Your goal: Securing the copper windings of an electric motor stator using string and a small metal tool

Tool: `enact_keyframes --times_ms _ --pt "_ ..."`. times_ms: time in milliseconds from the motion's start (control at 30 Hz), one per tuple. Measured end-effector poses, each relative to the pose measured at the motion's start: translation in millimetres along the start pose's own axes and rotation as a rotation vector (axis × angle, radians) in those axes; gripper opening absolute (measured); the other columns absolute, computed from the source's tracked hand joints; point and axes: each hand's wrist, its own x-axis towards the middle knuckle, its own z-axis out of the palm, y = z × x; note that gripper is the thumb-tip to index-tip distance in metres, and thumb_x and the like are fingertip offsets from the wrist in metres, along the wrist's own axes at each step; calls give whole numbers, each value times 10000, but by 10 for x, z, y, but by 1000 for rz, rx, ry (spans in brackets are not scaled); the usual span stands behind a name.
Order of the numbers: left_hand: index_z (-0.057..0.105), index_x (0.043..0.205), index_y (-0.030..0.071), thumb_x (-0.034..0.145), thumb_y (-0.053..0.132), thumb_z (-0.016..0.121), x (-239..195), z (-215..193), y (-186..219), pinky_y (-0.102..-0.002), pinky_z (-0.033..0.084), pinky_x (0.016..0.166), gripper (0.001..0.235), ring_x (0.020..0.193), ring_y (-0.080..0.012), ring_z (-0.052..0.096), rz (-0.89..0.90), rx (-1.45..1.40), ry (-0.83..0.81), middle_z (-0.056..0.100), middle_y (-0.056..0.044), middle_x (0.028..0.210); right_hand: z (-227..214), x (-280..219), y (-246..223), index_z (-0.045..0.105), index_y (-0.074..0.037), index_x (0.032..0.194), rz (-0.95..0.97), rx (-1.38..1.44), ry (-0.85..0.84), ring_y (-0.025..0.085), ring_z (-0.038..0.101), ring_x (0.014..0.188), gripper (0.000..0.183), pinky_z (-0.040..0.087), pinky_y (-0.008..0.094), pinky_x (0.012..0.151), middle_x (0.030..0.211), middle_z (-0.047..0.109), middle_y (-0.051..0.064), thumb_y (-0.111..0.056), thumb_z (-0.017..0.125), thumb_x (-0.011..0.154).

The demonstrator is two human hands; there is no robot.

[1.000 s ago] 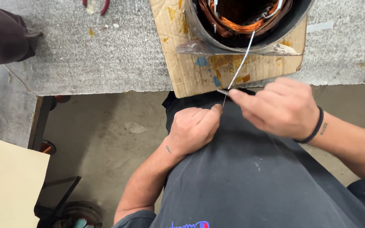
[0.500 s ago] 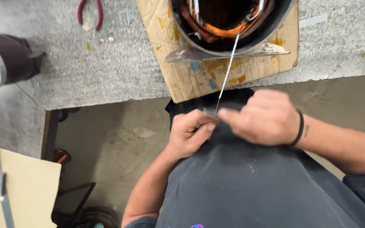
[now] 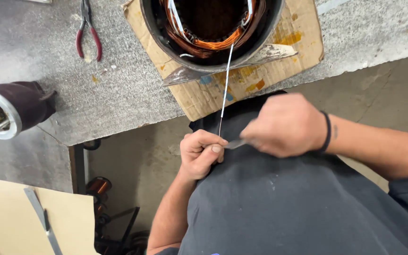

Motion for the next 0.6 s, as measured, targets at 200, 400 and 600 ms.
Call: enact_keyframes --times_ms 200,400,600 --pt "761 1021 15 945 -3 646 193 65 250 -381 555 480 138 528 -307 675 11 534 -105 701 -104 643 200 -280 162 665 -37 1274 801 1002 -62 213 612 847 465 525 403 799 909 703 83 -255 636 864" --pt "741 979 87 984 39 576 230 143 335 -264 552 508 172 514 -177 603 395 1267 -85 601 -28 670 -38 112 -104 599 -90 1402 605 526 -180 398 718 1013 511 568 508 817 1120 723 184 -211 650 908" --pt "733 982 121 1016 74 481 200 167 340 -239 536 515 259 525 -142 572 461 1378 -45 563 8 701 -75 143 -191 689 -133 1257 185 -179 -98 214 655 625 307 573 351 583 725 574 12 -295 509 1069"
